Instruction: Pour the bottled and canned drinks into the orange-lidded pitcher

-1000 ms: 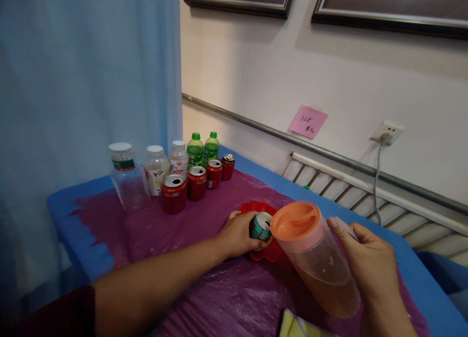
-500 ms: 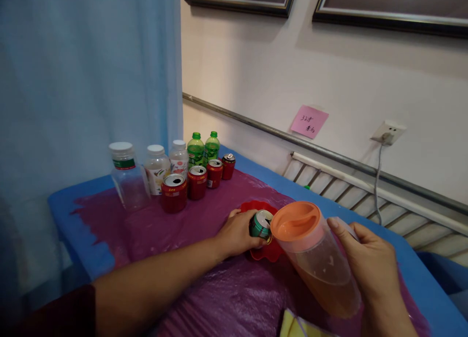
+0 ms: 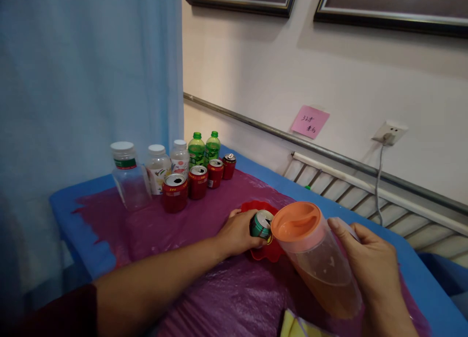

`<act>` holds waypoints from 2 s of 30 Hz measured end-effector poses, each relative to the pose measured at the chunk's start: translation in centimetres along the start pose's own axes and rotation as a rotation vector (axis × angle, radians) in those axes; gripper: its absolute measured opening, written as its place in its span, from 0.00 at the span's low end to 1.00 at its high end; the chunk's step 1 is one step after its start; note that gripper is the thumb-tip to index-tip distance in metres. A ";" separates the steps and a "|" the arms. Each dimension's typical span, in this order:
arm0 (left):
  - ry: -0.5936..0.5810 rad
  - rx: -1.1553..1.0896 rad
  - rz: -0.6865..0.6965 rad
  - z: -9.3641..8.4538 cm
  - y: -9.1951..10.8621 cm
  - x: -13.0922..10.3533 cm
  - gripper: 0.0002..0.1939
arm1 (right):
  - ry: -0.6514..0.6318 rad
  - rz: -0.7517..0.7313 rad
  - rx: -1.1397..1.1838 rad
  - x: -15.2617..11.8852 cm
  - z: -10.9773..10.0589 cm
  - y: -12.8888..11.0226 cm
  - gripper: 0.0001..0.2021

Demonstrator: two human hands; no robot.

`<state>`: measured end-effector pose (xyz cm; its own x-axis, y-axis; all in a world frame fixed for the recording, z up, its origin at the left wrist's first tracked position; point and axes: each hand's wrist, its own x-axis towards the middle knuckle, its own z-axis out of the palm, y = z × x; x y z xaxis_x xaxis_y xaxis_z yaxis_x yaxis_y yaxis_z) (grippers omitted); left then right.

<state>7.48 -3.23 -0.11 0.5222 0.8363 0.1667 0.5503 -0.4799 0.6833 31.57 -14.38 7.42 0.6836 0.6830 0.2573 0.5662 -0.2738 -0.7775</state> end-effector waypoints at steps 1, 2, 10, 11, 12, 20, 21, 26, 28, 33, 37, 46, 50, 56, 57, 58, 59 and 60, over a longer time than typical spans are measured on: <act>-0.002 0.001 -0.003 0.0 0.0 0.0 0.26 | 0.003 0.000 0.001 0.0 0.0 0.0 0.25; -0.004 0.002 -0.003 0.0 0.0 0.0 0.26 | 0.006 -0.002 -0.001 0.0 0.0 0.0 0.25; -0.016 0.004 0.000 -0.2 -0.1 -0.1 0.26 | 0.015 -0.054 -0.011 0.0 0.0 0.0 0.25; -0.016 0.005 -0.002 -0.2 -0.1 -0.1 0.26 | 0.018 -0.055 -0.009 0.0 -0.1 0.0 0.24; -0.017 0.006 -0.003 -0.2 -0.1 -0.1 0.26 | 0.017 -0.052 -0.006 -0.1 -0.1 0.0 0.24; -0.019 0.007 -0.003 -0.1 -0.1 0.0 0.27 | 0.008 -0.027 -0.006 -0.1 0.0 0.2 0.25; -0.020 0.007 -0.003 -0.1 -0.1 0.0 0.27 | 0.005 -0.028 -0.003 -0.1 0.0 0.2 0.24; -0.023 0.010 -0.018 0.0 0.0 0.0 0.26 | 0.013 -0.035 -0.001 -0.2 0.0 0.1 0.24; -0.027 0.009 -0.024 0.0 0.0 0.0 0.26 | 0.018 -0.044 -0.008 -0.1 0.0 0.2 0.24; -0.031 0.009 -0.024 -0.1 0.0 -0.1 0.26 | 0.012 -0.078 0.004 -0.1 0.0 0.2 0.24; -0.033 0.014 -0.023 -0.2 0.1 0.0 0.26 | 0.014 -0.064 0.003 -0.2 0.1 -0.1 0.25; -0.034 0.015 -0.030 0.0 0.0 0.0 0.28 | -0.001 -0.049 0.007 0.0 0.1 0.5 0.24; -0.038 0.017 -0.028 0.0 0.0 0.0 0.28 | 0.000 -0.031 -0.009 0.0 0.0 0.5 0.24; -0.033 0.024 -0.028 -0.1 0.1 0.0 0.27 | 0.009 -0.071 -0.019 0.1 0.0 0.5 0.24; -0.033 0.024 -0.023 -0.1 0.1 0.0 0.27 | 0.008 -0.066 -0.024 0.2 0.0 0.5 0.23; -0.033 0.025 -0.018 -0.1 0.1 0.0 0.27 | 0.007 -0.056 -0.028 0.2 0.0 0.5 0.23; -0.032 0.026 -0.015 -0.1 0.0 0.0 0.27 | 0.005 -0.044 -0.029 0.2 0.0 0.4 0.22; -0.031 0.026 -0.016 0.0 0.0 0.0 0.27 | 0.006 -0.031 -0.025 0.1 0.0 0.4 0.22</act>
<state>7.43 -3.21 -0.12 0.5326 0.8357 0.1335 0.5757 -0.4734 0.6667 31.87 -14.40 7.19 0.6682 0.6876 0.2840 0.5980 -0.2694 -0.7548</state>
